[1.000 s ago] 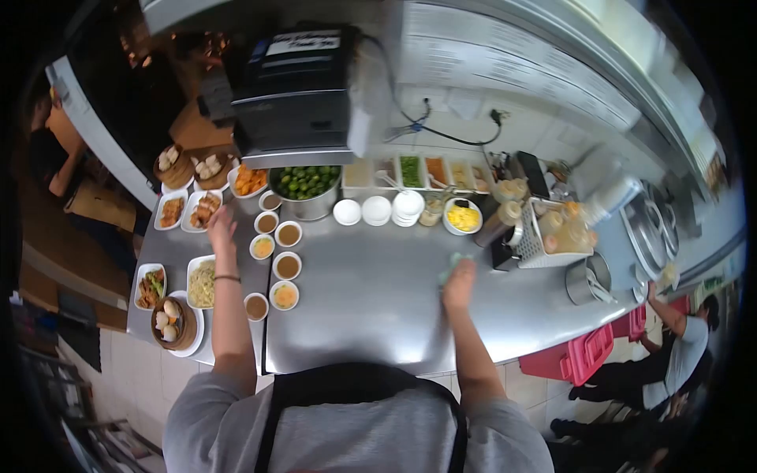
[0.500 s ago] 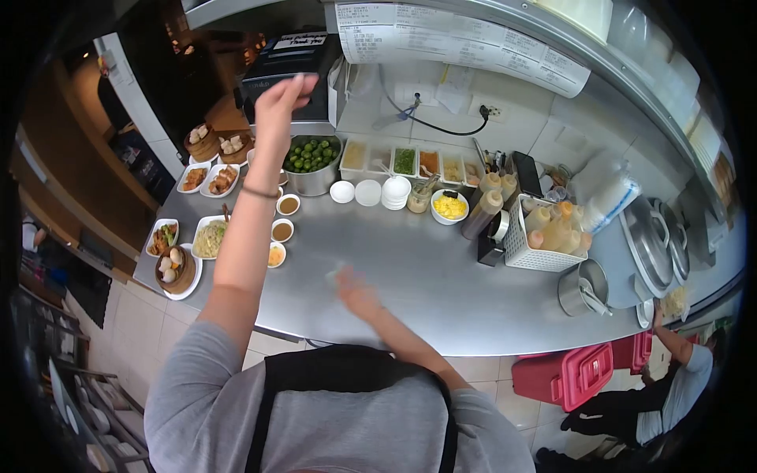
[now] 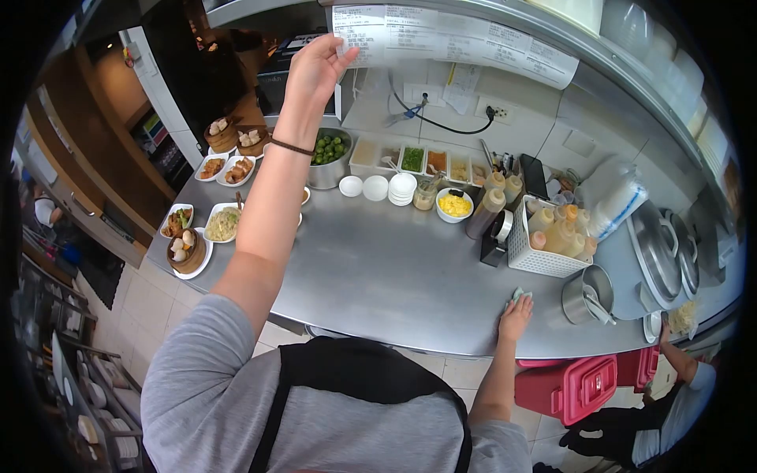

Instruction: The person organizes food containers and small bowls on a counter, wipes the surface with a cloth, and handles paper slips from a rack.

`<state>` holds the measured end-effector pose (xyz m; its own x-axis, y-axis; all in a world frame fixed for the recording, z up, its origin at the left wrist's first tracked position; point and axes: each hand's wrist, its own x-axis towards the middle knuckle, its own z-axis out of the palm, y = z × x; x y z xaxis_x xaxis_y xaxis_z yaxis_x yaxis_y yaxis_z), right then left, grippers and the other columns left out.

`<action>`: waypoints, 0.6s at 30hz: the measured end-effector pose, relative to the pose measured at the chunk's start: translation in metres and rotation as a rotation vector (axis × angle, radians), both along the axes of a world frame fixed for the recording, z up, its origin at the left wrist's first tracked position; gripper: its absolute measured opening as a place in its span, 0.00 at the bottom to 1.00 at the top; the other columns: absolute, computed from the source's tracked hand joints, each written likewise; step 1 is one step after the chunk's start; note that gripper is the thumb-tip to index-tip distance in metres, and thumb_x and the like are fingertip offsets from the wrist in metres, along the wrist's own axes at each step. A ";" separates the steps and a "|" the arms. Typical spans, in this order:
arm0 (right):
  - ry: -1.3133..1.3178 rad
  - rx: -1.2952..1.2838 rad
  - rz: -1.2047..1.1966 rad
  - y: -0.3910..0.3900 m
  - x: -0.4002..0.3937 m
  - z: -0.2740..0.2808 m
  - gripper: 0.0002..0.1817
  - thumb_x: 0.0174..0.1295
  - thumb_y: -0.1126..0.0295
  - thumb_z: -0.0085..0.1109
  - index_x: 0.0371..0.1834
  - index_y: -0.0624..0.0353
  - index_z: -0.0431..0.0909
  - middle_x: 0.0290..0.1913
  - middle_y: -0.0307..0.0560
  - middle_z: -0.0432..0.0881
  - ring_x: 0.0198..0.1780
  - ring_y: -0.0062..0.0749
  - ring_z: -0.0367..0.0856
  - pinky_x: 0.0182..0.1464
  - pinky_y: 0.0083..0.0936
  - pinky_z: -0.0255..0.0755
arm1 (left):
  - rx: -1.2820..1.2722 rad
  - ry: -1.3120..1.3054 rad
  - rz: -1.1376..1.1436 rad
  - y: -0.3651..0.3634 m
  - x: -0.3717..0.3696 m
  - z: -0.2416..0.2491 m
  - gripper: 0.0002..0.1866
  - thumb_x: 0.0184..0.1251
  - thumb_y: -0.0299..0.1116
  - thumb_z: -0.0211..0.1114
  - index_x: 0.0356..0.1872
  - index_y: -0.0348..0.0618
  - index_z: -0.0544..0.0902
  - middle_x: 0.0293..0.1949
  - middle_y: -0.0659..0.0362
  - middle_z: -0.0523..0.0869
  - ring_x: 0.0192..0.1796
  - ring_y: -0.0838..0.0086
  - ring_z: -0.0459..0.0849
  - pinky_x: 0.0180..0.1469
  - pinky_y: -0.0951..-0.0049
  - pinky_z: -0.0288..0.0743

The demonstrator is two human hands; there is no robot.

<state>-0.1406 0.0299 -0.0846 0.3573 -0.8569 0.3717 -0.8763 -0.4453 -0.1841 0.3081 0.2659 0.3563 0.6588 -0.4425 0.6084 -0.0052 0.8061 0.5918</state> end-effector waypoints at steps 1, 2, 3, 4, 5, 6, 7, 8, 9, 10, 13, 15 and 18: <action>0.016 -0.018 -0.010 -0.001 0.000 -0.002 0.23 0.64 0.59 0.41 0.59 0.60 0.63 0.64 0.53 0.59 0.65 0.47 0.56 0.63 0.43 0.53 | 0.012 -0.013 0.035 -0.001 -0.001 0.002 0.10 0.59 0.27 0.53 0.38 0.29 0.73 0.39 0.50 0.78 0.43 0.67 0.78 0.47 0.66 0.76; 0.014 -0.017 -0.007 0.000 0.000 -0.002 0.23 0.64 0.59 0.41 0.59 0.60 0.63 0.64 0.53 0.59 0.65 0.47 0.56 0.63 0.43 0.53 | 0.024 -0.027 0.072 0.000 -0.003 0.004 0.11 0.59 0.27 0.52 0.38 0.28 0.72 0.40 0.49 0.78 0.43 0.66 0.78 0.47 0.65 0.76; 0.018 -0.014 -0.015 0.000 0.001 -0.002 0.23 0.64 0.59 0.41 0.59 0.60 0.63 0.64 0.52 0.59 0.65 0.46 0.56 0.63 0.42 0.53 | 0.025 -0.029 0.075 0.002 -0.005 0.007 0.11 0.59 0.27 0.52 0.38 0.28 0.72 0.40 0.49 0.78 0.43 0.66 0.78 0.47 0.65 0.76; 0.022 -0.012 -0.025 0.001 0.002 -0.002 0.23 0.64 0.59 0.41 0.59 0.59 0.63 0.64 0.52 0.59 0.65 0.46 0.56 0.63 0.42 0.53 | 0.027 0.018 0.050 0.005 -0.007 0.008 0.12 0.60 0.27 0.49 0.39 0.26 0.72 0.40 0.47 0.78 0.44 0.65 0.78 0.48 0.64 0.76; 0.022 -0.011 -0.023 0.000 0.002 -0.003 0.23 0.64 0.59 0.41 0.59 0.59 0.63 0.64 0.52 0.59 0.65 0.46 0.56 0.63 0.42 0.53 | 0.030 0.066 0.024 0.007 -0.009 0.008 0.13 0.61 0.27 0.47 0.40 0.25 0.71 0.40 0.46 0.77 0.44 0.63 0.78 0.49 0.64 0.76; 0.013 -0.011 -0.019 -0.001 0.001 -0.004 0.24 0.64 0.58 0.40 0.59 0.59 0.63 0.64 0.52 0.59 0.65 0.46 0.56 0.63 0.42 0.53 | 0.031 0.067 0.025 0.010 -0.008 0.005 0.13 0.61 0.27 0.47 0.40 0.25 0.71 0.40 0.46 0.77 0.44 0.63 0.78 0.49 0.64 0.76; 0.005 -0.010 -0.016 -0.001 0.000 -0.005 0.24 0.64 0.58 0.40 0.59 0.59 0.63 0.64 0.52 0.59 0.66 0.46 0.55 0.63 0.43 0.52 | 0.078 0.066 0.046 0.014 -0.007 0.000 0.14 0.62 0.28 0.45 0.40 0.24 0.71 0.40 0.44 0.77 0.44 0.62 0.78 0.50 0.64 0.76; 0.006 -0.009 -0.015 0.000 0.000 -0.004 0.24 0.64 0.58 0.40 0.59 0.59 0.63 0.64 0.52 0.59 0.66 0.46 0.55 0.63 0.43 0.52 | 0.126 0.065 0.066 0.017 -0.005 -0.005 0.16 0.63 0.29 0.43 0.40 0.22 0.70 0.41 0.43 0.77 0.45 0.60 0.78 0.50 0.64 0.76; 0.009 -0.012 -0.014 0.001 0.000 -0.003 0.24 0.64 0.58 0.40 0.59 0.59 0.63 0.64 0.52 0.60 0.66 0.46 0.55 0.63 0.43 0.52 | 0.128 0.067 0.068 0.020 -0.004 -0.012 0.16 0.63 0.29 0.43 0.40 0.22 0.70 0.41 0.43 0.77 0.45 0.60 0.78 0.50 0.64 0.76; 0.012 -0.014 -0.014 0.001 -0.001 -0.003 0.24 0.64 0.58 0.40 0.59 0.59 0.64 0.64 0.52 0.60 0.65 0.46 0.55 0.63 0.43 0.52 | 0.180 0.073 0.089 0.022 -0.002 -0.019 0.16 0.63 0.29 0.43 0.41 0.22 0.70 0.41 0.42 0.77 0.45 0.60 0.77 0.50 0.64 0.76; 0.008 -0.009 -0.008 0.003 0.000 0.002 0.24 0.64 0.59 0.41 0.59 0.60 0.63 0.64 0.52 0.60 0.65 0.46 0.56 0.63 0.42 0.53 | 0.241 0.081 0.105 0.028 -0.008 -0.030 0.17 0.63 0.29 0.43 0.43 0.21 0.69 0.43 0.40 0.76 0.46 0.60 0.77 0.50 0.66 0.76; 0.013 -0.010 -0.014 0.004 0.002 0.004 0.24 0.64 0.59 0.40 0.59 0.60 0.63 0.64 0.52 0.60 0.65 0.46 0.56 0.63 0.42 0.53 | 0.247 0.097 0.103 0.029 -0.009 -0.035 0.17 0.63 0.29 0.43 0.43 0.21 0.70 0.43 0.41 0.76 0.45 0.60 0.78 0.50 0.66 0.76; 0.025 -0.011 -0.032 0.004 0.003 0.003 0.24 0.64 0.58 0.40 0.59 0.59 0.63 0.64 0.52 0.60 0.65 0.45 0.56 0.63 0.42 0.52 | 0.254 0.100 0.066 0.031 -0.009 -0.038 0.17 0.63 0.30 0.43 0.43 0.22 0.69 0.42 0.41 0.76 0.45 0.60 0.79 0.49 0.67 0.76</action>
